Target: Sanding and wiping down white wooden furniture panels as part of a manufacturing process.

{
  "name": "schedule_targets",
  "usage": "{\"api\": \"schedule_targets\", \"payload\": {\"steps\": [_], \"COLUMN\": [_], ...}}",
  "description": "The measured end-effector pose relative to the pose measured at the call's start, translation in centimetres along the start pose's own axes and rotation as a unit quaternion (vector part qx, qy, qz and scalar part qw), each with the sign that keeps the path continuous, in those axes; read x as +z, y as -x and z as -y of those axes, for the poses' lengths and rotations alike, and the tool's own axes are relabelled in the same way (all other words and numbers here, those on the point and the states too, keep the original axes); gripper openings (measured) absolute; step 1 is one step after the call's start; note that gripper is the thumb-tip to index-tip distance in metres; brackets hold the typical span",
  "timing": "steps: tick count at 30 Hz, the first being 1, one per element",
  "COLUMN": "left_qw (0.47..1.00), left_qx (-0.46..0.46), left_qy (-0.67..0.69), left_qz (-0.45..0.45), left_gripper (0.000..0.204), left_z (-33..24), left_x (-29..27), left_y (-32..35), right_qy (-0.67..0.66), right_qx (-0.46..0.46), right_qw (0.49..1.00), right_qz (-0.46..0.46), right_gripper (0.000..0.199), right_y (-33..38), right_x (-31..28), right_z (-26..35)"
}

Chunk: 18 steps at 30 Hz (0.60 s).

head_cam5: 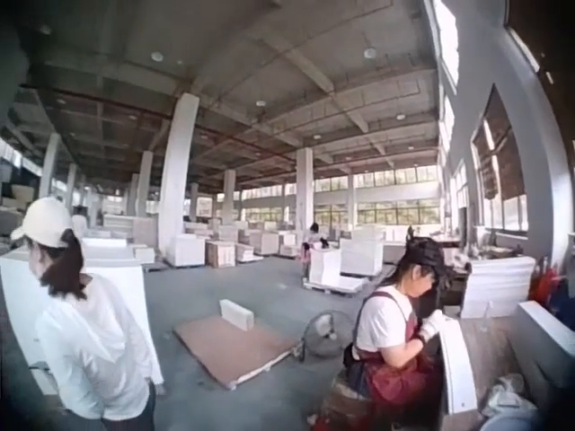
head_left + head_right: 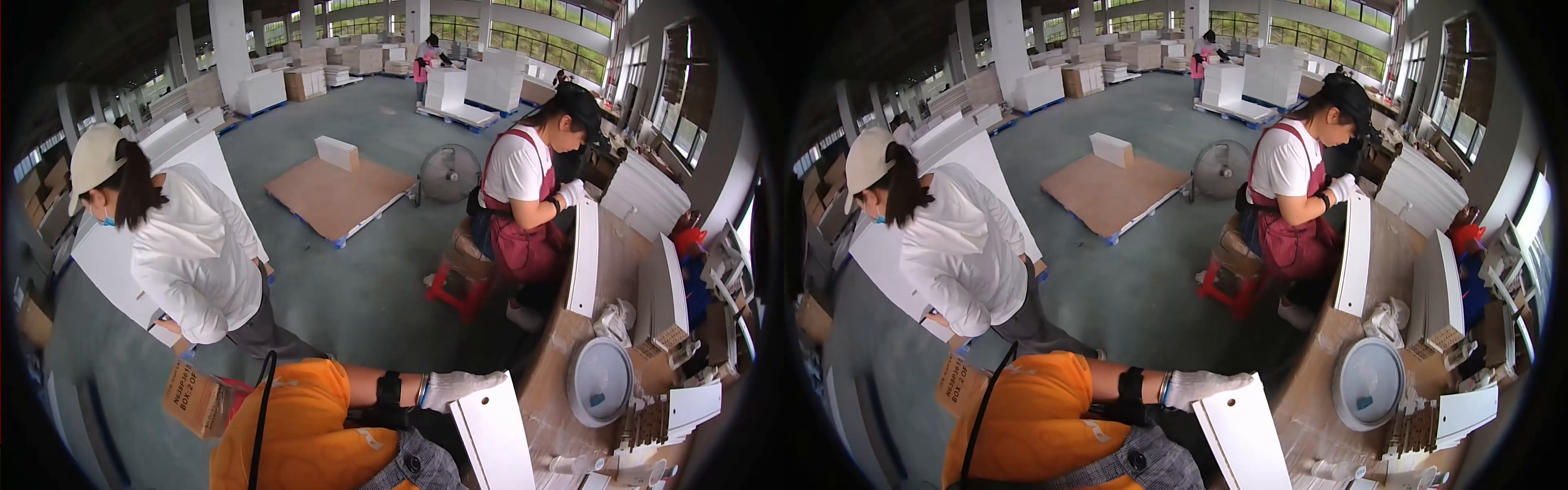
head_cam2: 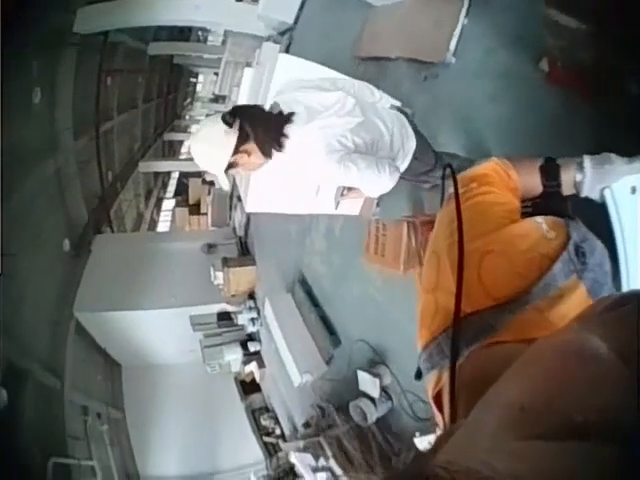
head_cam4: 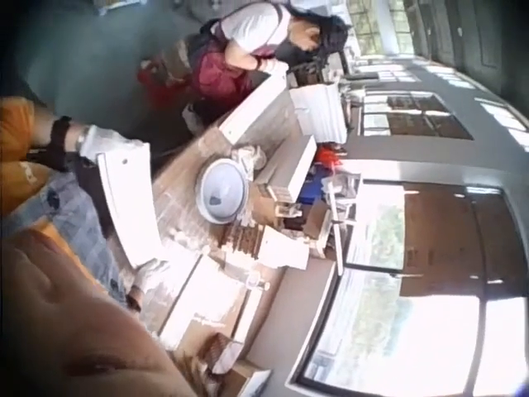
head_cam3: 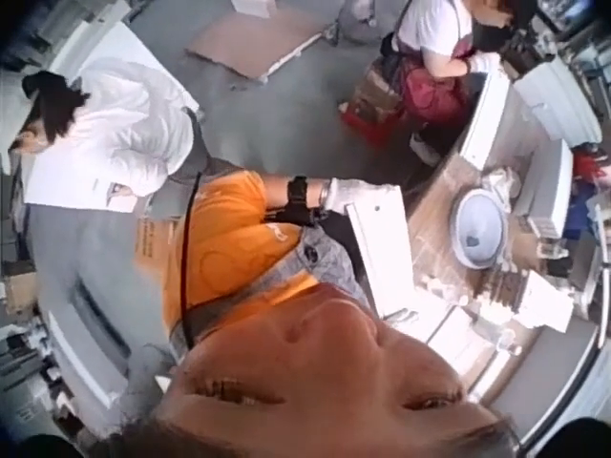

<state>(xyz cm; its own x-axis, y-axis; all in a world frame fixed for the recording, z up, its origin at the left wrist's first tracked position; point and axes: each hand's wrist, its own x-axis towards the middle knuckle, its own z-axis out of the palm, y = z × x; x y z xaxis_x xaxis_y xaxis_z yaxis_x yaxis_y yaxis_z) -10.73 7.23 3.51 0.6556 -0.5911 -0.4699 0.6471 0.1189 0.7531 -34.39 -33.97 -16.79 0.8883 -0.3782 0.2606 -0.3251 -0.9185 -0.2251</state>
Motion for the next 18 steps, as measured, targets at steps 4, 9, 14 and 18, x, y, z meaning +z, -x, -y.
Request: {"api": "schedule_targets", "payload": {"steps": [4, 9, 14, 18], "left_qw": [0.997, 0.999, 0.992, 0.989], "left_qx": [0.027, -0.029, -0.032, -0.039], "left_qy": [0.057, -0.004, 0.051, 0.042], "left_qz": [0.036, 0.026, 0.109, 0.140], "left_gripper": [0.071, 0.072, 0.065, 0.064], "left_z": [1.0, 0.5, 1.1, 1.8], "left_x": [-0.2, -1.3, -2.4, -3.8], "left_y": [0.3, 0.2, -1.2, -2.2], "right_qy": [-0.024, 0.017, 0.001, 0.006], "right_qx": [-0.066, -0.169, -0.196, -0.244], "right_qw": [0.997, 0.985, 0.979, 0.966], "right_qz": [0.014, 0.038, 0.061, 0.082], "right_gripper": [0.060, 0.061, 0.064, 0.067], "right_y": [-2.2, -4.6, -6.1, -8.0], "right_x": [-4.4, -9.6, -9.8, -10.2], "right_z": [6.7, 15.8, 23.8, 28.7]}}
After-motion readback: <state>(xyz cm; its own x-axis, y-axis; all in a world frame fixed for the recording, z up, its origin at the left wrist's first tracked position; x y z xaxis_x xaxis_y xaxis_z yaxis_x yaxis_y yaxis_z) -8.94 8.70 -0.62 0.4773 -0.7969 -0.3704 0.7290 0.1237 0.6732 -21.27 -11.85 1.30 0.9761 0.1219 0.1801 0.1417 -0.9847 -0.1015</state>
